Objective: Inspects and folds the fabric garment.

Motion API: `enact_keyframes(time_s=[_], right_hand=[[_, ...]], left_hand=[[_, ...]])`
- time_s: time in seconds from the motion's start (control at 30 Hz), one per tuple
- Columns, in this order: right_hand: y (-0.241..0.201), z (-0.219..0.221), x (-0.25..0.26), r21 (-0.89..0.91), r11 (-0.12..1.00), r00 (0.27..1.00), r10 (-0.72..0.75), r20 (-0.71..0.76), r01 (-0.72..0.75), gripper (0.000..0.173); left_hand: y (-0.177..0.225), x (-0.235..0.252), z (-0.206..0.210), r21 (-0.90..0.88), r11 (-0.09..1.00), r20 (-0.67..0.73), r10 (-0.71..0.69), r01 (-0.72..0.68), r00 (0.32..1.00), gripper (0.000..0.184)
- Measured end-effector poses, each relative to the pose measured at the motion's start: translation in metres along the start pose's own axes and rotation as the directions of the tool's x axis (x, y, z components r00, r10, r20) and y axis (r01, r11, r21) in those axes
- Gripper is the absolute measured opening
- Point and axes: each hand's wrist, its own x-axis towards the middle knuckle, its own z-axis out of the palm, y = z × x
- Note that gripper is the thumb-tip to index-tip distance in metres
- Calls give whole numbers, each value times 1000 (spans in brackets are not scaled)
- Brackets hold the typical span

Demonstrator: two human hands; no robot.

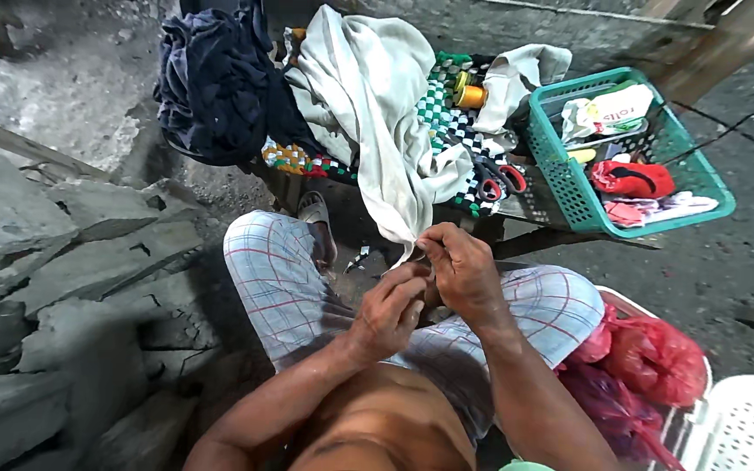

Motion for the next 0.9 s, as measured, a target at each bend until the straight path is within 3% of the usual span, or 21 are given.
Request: enact_keyframes(time_s=[0.13, 0.3, 0.47, 0.5, 0.57, 0.63, 0.73, 0.8, 0.83, 0.9], right_hand=[[-2, -4, -1, -49, 999, 999, -20, 27, 21, 20], [-3, -3, -5, -76, 997, 995, -26, 95, 33, 24], [-9, 2, -18, -5, 992, 970, -123, 210, 127, 28], [-12, 4, -21, 27, 989, 964, -149, 221, 147, 27], [-15, 7, -24, 60, 982, 958, -186, 216, 177, 27], [-16, 8, -26, 64, 983, 961, -183, 207, 173, 27], [-16, 10, -28, 88, 981, 958, -187, 215, 172, 27], [-19, 13, -31, 121, 974, 949, -214, 230, 191, 27], [-21, 15, -32, 139, 969, 946, -230, 229, 202, 27], [-23, 19, -34, 174, 960, 944, -254, 212, 219, 26]], left_hand=[[-2, 1, 10, 11, 979, -20, -201, 202, 979, 48], [-5, 4, 12, -150, 923, -43, -364, 354, 930, 48], [-30, 14, -2, 68, 887, -208, -435, 457, 876, 33], [-33, 13, -4, 39, 876, -231, -461, 481, 857, 30], [-30, 12, -7, -327, 750, -188, -647, 574, 739, 29], [-21, 20, -8, -626, 555, -177, -785, 548, 594, 34], [-22, 11, -9, -713, 522, -246, -811, 468, 530, 65], [-5, 5, -15, -723, 404, -110, -868, 560, 484, 40], [6, 7, -19, -713, 301, -14, -909, 633, 416, 31], [18, 27, -21, -600, 121, 63, -978, 791, 197, 33]])
